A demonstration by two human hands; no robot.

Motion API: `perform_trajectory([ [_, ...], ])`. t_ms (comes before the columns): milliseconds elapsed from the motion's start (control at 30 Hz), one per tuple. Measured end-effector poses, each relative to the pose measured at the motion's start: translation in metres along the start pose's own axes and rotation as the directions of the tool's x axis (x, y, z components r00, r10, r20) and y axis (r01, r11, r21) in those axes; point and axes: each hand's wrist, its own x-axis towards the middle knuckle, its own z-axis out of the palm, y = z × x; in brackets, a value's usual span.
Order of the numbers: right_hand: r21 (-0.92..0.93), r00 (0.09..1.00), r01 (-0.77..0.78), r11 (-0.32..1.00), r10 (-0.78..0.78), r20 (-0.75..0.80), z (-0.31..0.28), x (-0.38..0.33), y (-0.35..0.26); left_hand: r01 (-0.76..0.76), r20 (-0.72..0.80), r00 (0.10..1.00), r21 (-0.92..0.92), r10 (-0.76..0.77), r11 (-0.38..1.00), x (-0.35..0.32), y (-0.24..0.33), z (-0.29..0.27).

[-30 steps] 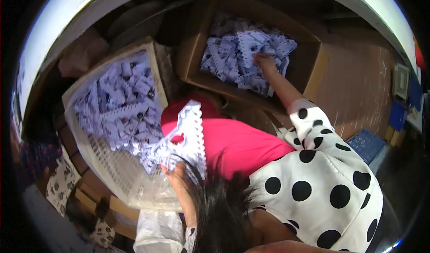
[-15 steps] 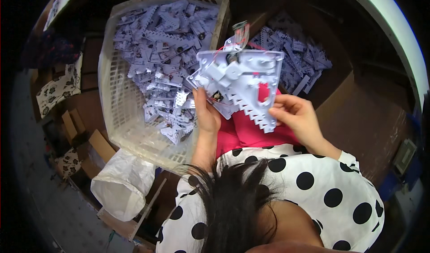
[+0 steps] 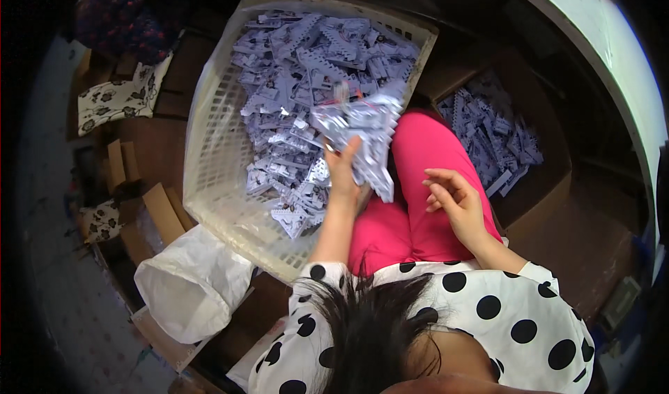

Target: The person assembles toy gun components by taking plastic casing halves and electronic parts from bins and fitting them together by hand.

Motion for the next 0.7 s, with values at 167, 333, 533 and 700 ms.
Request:
perform_trajectory([
  [167, 0.03, 0.994, 0.012, 0.999, -0.015, 0.108, -0.001, 0.015, 0.005, -0.252, 0.02, 0.963, 0.411, 0.267, 0.876, 0.099, -0.001, -0.039],
  [333, -0.019, 0.991, 0.012, 1.0, -0.01, 0.136, 0.003, 0.018, -0.004, -0.327, 0.107, 0.939, 0.565, 0.326, 0.757, 0.125, -0.028, -0.06],
  [533, 0.008, 0.99, 0.005, 1.0, -0.006, 0.138, -0.005, 0.022, -0.004, -0.313, 0.254, 0.947, 0.864, 0.194, 0.394, 0.121, -0.035, -0.067],
  [700, -0.035, 0.987, 0.059, 0.998, -0.053, 0.154, -0.013, 0.022, -0.009, -0.299, 0.245, 0.948, 0.906, 0.205, 0.299, 0.111, -0.06, -0.068],
])
